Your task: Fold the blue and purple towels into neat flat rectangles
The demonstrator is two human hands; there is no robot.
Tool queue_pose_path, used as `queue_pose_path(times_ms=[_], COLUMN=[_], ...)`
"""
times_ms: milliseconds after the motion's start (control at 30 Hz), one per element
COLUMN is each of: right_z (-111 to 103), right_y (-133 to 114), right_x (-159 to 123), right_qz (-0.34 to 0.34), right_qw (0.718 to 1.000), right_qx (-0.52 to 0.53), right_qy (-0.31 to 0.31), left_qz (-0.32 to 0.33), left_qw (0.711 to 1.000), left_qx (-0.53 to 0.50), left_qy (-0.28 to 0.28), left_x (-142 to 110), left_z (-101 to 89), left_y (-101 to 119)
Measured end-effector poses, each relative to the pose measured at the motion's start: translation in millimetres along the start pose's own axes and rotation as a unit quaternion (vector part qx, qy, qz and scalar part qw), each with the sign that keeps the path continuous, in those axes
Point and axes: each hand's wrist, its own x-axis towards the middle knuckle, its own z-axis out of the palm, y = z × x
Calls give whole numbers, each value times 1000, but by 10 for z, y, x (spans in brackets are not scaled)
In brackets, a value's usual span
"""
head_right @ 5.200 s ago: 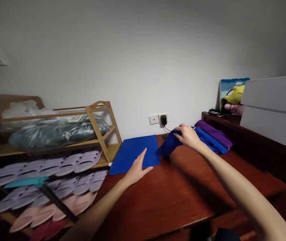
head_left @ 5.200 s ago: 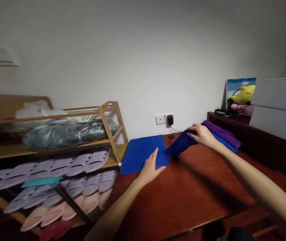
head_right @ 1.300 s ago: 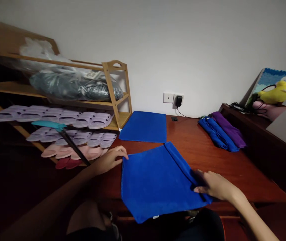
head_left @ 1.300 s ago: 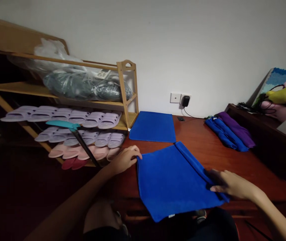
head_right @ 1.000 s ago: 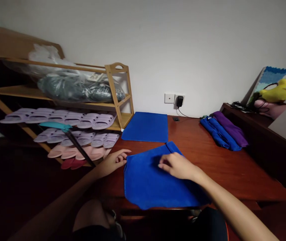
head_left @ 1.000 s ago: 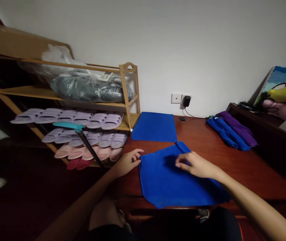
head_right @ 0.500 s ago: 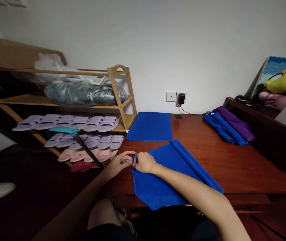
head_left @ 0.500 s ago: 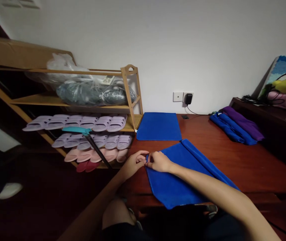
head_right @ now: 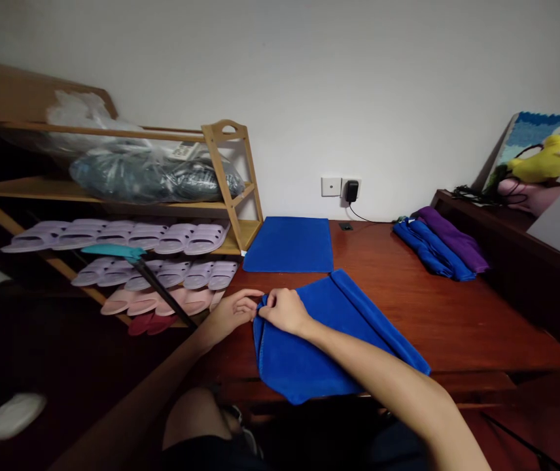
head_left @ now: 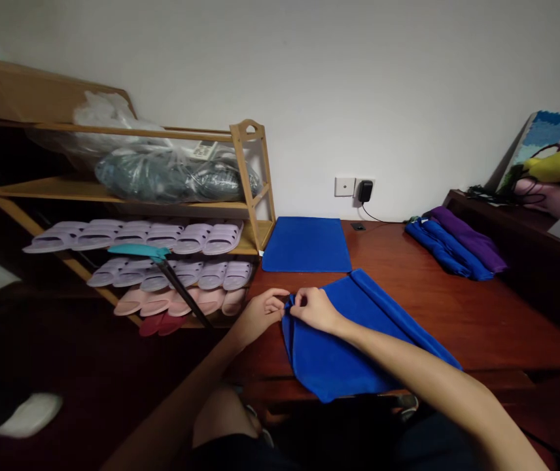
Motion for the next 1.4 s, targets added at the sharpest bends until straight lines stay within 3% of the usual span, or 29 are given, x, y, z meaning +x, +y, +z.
queue_pose_path(times_ms=[133,233,333,400,500,633,733,833,933,1067,1200,1400], right_z=[-189,-424,-577,-546,-338,-102,-138,-347,-664,-1131,-1578,-2171], right_y=[191,352,430,406,290,179,262,455,636,827,1093,1578], right_x=[-29,-54,-103,-137,-140,-57,-41,-129,-298,-523,-668,-756], right_qz=[19,48,52,44,35,3,-14,47,136,161,166,199], right_qw=[993,970,964,976,987,992,990,972,928,895,896,930], right_qx=[117,235,259,206,105,88,125,226,345,404,371,220], right_qy=[4,32,14,-51,-116,-86,-62,-33,28,95,177,215], left_qz=[6,19,25,33,48,58,53,19,-34,-62,-77,-128], left_qw=[1000,999,997,995,991,992,994,996,998,991,990,978], left_qx=[21,39,70,91,110,92,77,57,-12,-89,-88,-148], left_qy=[3,13,19,32,57,55,52,60,56,76,81,68], left_x=[26,41,59,80,119,133,104,68,42,45,92,166], left_z=[10,32,100,172,280,321,239,102,-4,-46,-78,-143], left_y=[-31,-30,-24,-29,-37,-4,20,7,-15,-14,-9,32])
